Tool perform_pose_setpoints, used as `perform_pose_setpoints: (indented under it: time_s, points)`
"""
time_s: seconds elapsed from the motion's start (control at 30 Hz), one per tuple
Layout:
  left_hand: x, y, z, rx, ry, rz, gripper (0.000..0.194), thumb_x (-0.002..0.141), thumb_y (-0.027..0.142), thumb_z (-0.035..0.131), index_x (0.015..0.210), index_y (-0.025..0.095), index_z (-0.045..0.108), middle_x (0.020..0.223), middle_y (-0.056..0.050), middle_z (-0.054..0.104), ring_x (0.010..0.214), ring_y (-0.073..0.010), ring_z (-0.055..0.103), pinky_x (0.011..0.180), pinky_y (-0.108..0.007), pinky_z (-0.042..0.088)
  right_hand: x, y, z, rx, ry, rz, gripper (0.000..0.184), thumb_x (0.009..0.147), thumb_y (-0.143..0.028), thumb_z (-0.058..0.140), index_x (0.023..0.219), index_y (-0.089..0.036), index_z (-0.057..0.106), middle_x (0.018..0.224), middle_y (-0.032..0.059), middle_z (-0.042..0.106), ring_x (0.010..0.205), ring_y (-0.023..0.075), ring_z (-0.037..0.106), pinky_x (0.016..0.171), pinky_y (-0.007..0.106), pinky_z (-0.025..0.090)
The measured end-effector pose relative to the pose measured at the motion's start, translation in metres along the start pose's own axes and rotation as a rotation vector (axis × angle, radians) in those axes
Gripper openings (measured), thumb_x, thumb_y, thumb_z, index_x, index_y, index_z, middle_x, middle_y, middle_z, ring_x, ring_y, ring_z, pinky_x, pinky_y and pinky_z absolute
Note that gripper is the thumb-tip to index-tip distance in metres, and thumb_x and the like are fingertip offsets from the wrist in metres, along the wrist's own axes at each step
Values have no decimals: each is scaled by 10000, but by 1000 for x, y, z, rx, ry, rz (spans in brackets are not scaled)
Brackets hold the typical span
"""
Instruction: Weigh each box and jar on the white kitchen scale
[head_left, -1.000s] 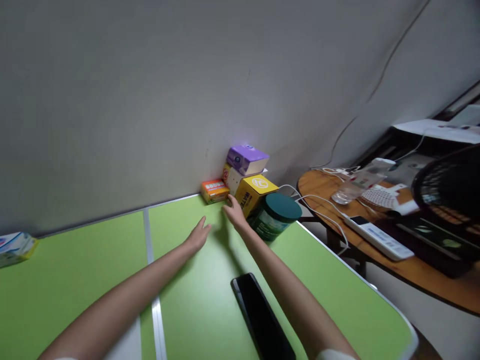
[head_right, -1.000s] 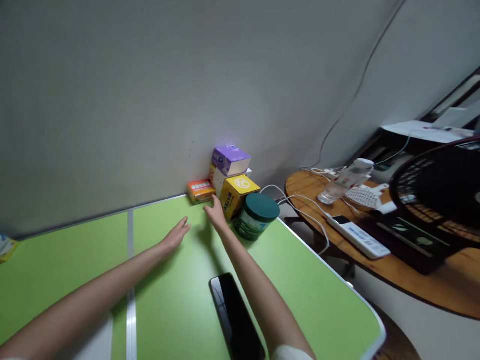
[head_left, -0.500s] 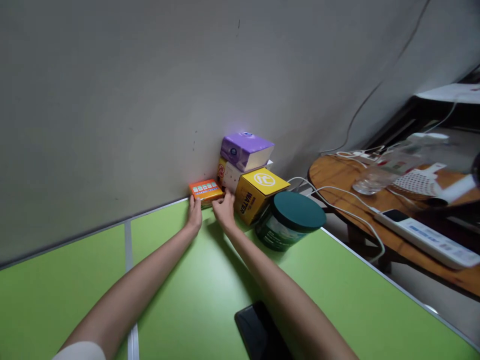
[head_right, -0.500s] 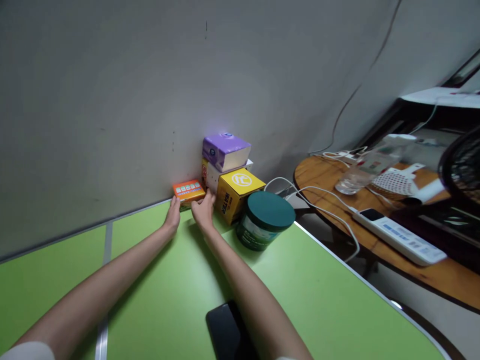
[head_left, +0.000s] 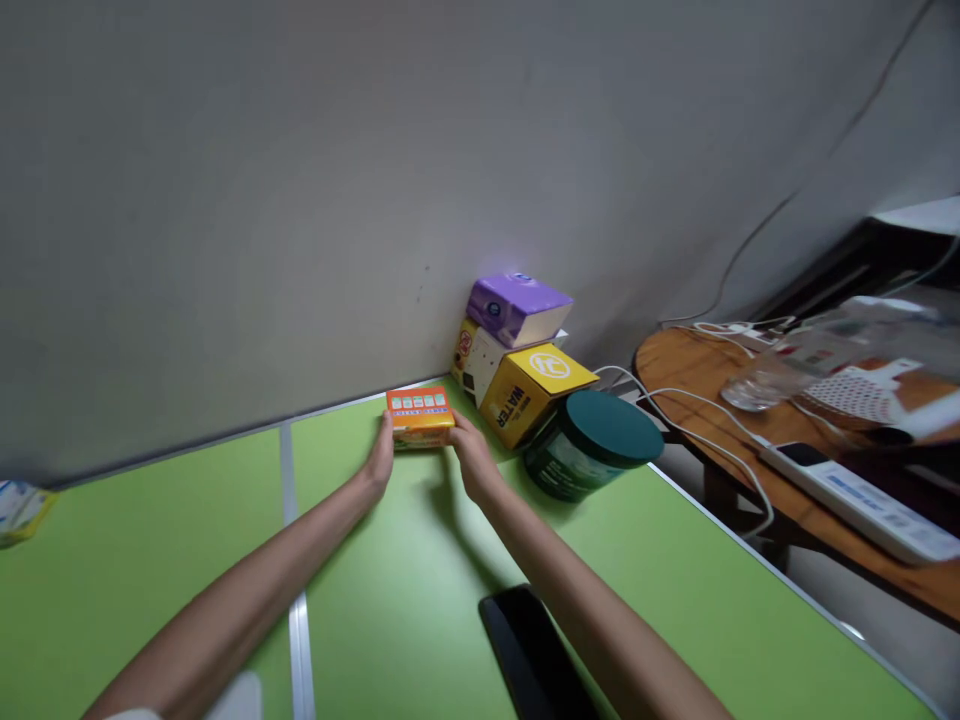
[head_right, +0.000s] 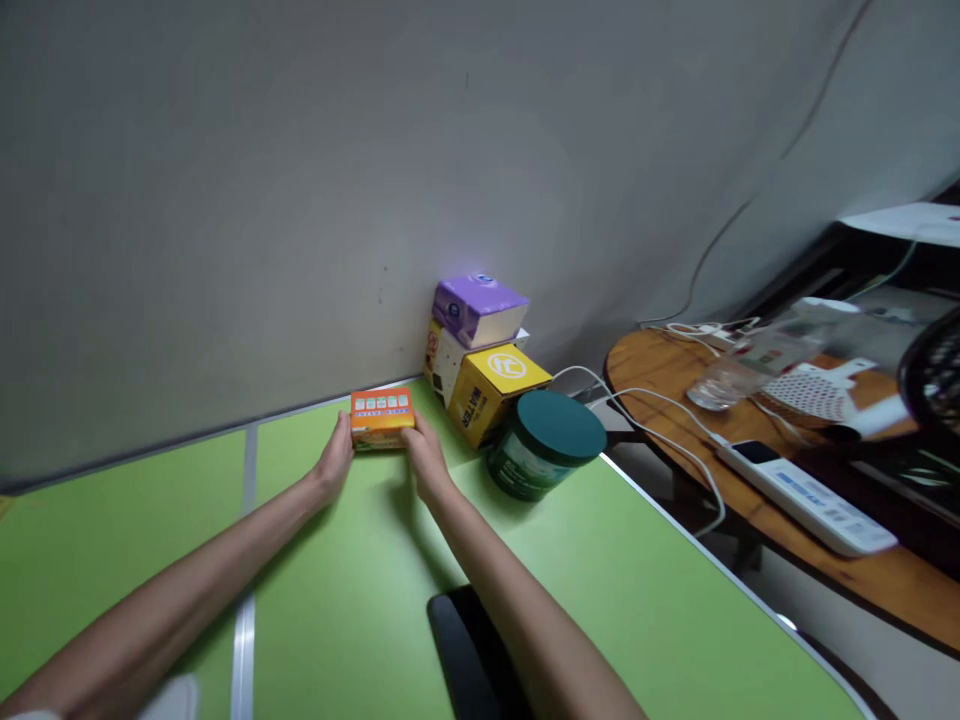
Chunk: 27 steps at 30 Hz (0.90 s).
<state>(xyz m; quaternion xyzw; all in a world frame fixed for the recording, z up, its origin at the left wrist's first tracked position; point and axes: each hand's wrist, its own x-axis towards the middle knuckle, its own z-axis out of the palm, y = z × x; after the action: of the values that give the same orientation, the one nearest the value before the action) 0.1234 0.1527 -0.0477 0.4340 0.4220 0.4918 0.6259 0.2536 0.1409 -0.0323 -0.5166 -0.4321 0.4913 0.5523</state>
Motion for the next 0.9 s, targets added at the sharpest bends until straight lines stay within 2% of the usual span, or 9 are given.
perform_pose_setpoints:
  time_s: [0.07,0.13,0.23,0.37,0.47,0.53,0.63,0.77,0.9]
  points:
    - [-55,13,-16,49,-5,0,650,931,623,229,1377,216,470,1492,-38,422,1427,-221,282,1188,-402,159,-43,-11,6,32,-97,22,587,594,-214,427,1134,-190,654,1183,34,685,1138,293,575,1002,420,424]
    - [-117,30,-32,109,10,-17,695,896,684,249,1448,275,353,1572,14,252,1469,-208,131,1202,-384,65,-89,-22,16,77,-185,47,634,619,-184,444,1228,-227,613,1330,-6,599,1288,279,467,1106,428,323]
    - [-211,55,-55,122,93,-114,805,845,754,229,1501,289,209,1604,40,96,1477,-217,-9,1201,-392,4,-161,-34,37,129,-314,116,702,651,-162,484,1343,-271,523,1449,-44,477,1403,238,331,1182,417,204]
    - [-316,61,-88,79,308,-222,867,816,786,184,1521,289,96,1602,54,90,1476,-216,15,1206,-394,48,-251,-33,67,155,-480,213,740,696,-182,510,1419,-312,422,1513,-46,372,1427,228,289,1188,453,189]
    - [-371,50,-112,94,340,-235,777,833,761,160,1505,372,135,1583,114,160,1474,-209,33,1212,-410,81,-302,-19,87,146,-507,238,716,744,-214,504,1441,-325,382,1532,-50,333,1436,221,263,1186,461,184]
    - [-392,46,-124,104,309,-218,739,833,758,153,1489,418,167,1568,141,198,1473,-202,35,1213,-430,97,-323,-10,97,138,-507,251,686,765,-219,502,1433,-329,394,1531,-53,334,1434,221,267,1180,459,208]
    - [-408,47,-136,95,300,-203,748,829,764,161,1490,414,166,1562,131,227,1473,-199,47,1210,-448,115,-338,1,111,140,-500,263,675,764,-197,498,1419,-340,416,1518,-55,358,1427,225,282,1160,461,269]
    - [-411,45,-146,59,322,-182,783,831,766,193,1500,361,181,1558,67,274,1468,-231,122,1202,-465,140,-344,12,122,98,-493,268,695,750,-177,483,1420,-344,413,1507,-53,376,1414,229,313,1147,468,293]
    - [-410,30,-149,-4,314,-151,781,852,744,175,1506,317,186,1559,21,280,1458,-255,172,1188,-477,180,-341,23,125,50,-479,270,692,738,-186,497,1409,-341,434,1495,-51,397,1410,236,320,1156,466,271]
